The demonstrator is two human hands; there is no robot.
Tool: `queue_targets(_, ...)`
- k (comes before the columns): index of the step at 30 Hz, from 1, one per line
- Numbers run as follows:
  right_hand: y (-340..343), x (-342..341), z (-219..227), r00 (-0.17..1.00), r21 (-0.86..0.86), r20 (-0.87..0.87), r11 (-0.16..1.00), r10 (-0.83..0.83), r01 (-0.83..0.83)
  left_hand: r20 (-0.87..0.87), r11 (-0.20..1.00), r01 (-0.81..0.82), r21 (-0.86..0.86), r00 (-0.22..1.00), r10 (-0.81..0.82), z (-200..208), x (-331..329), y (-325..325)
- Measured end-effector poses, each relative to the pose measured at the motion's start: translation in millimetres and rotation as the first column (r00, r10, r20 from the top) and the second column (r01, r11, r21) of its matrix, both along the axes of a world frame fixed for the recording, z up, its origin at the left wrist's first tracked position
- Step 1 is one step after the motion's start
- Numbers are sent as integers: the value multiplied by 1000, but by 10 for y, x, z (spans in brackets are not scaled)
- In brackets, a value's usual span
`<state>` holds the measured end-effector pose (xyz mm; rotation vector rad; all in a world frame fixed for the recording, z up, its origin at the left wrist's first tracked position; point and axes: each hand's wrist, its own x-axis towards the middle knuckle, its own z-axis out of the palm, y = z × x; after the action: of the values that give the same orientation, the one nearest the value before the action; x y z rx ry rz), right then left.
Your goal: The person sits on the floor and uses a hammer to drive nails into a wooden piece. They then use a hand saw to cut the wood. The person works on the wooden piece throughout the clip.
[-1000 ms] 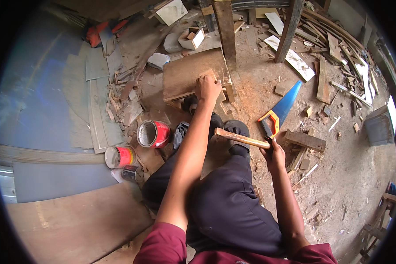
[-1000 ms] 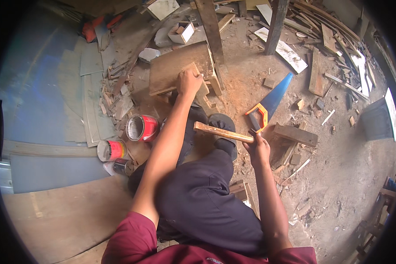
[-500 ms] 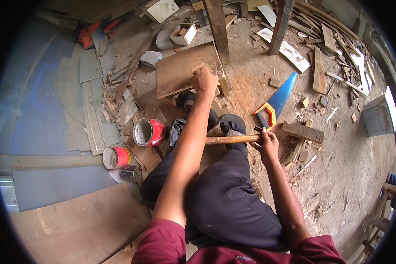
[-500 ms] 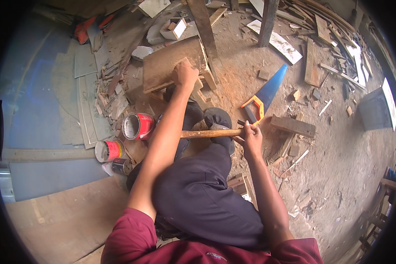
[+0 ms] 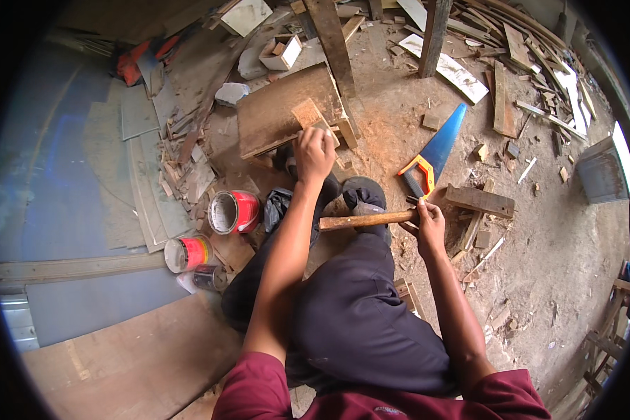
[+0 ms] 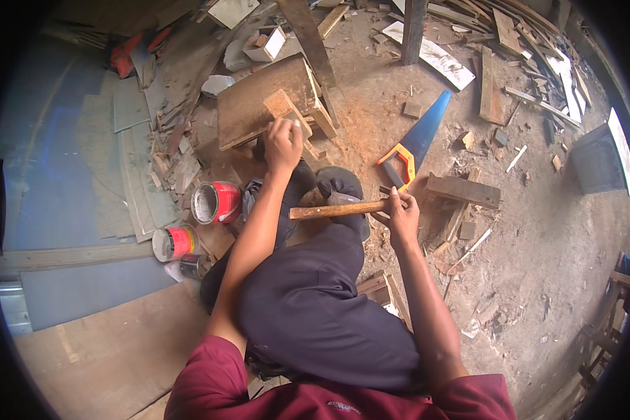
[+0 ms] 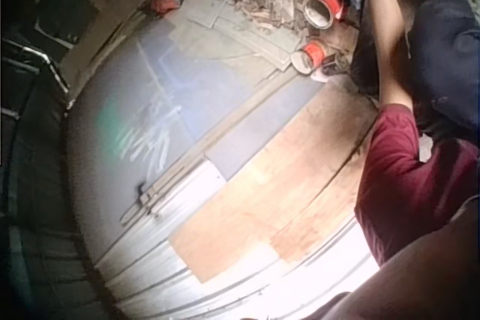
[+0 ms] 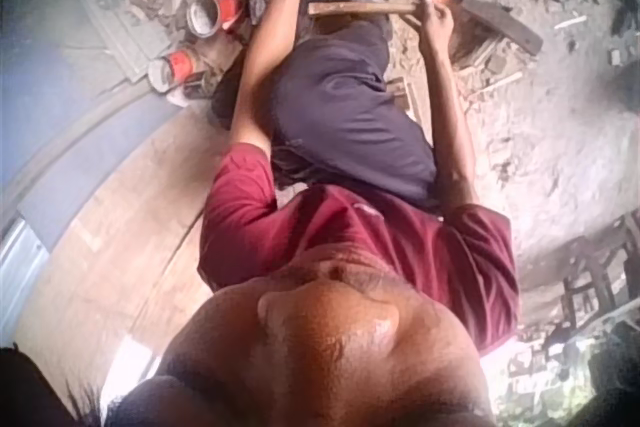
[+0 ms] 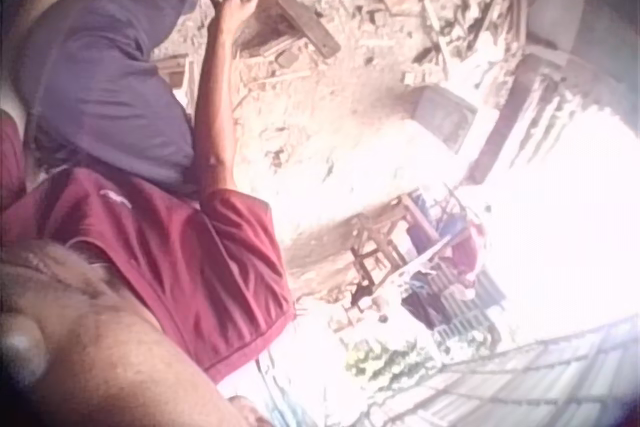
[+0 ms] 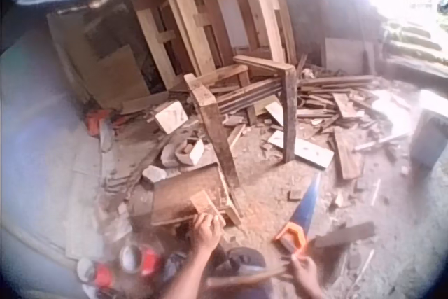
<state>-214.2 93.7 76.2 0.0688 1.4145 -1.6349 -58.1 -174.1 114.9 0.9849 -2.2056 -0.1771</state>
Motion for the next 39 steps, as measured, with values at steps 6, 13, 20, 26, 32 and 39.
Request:
queue_targets(6,-27,19,-15,1000,-31,-15,999,12,-13,241,998,28,59,970,-42,-205,131,197)
queue_targets(13,5,4,-32,999,-33,-22,999,29,-30,260,992,75,97,961,-98,-286,141,232)
queue_targets(20,46,33,118,999,-30,-31,999,39,-40,200,897,145,418,948,-246,-378,366,611)
queue_targets(26,-110,13,187,996,-40,-82,999,32,-35,-96,454,271,849,923,-372,-22,350,986)
queue_targets(32,-878,55,746,896,-72,-301,929,327,-363,62,737,143,660,968,-244,91,472,1223)
queue_targets(39,-1943,9,1062,395,169,-794,791,463,-588,-267,760,51,648,950,164,-71,142,1067)
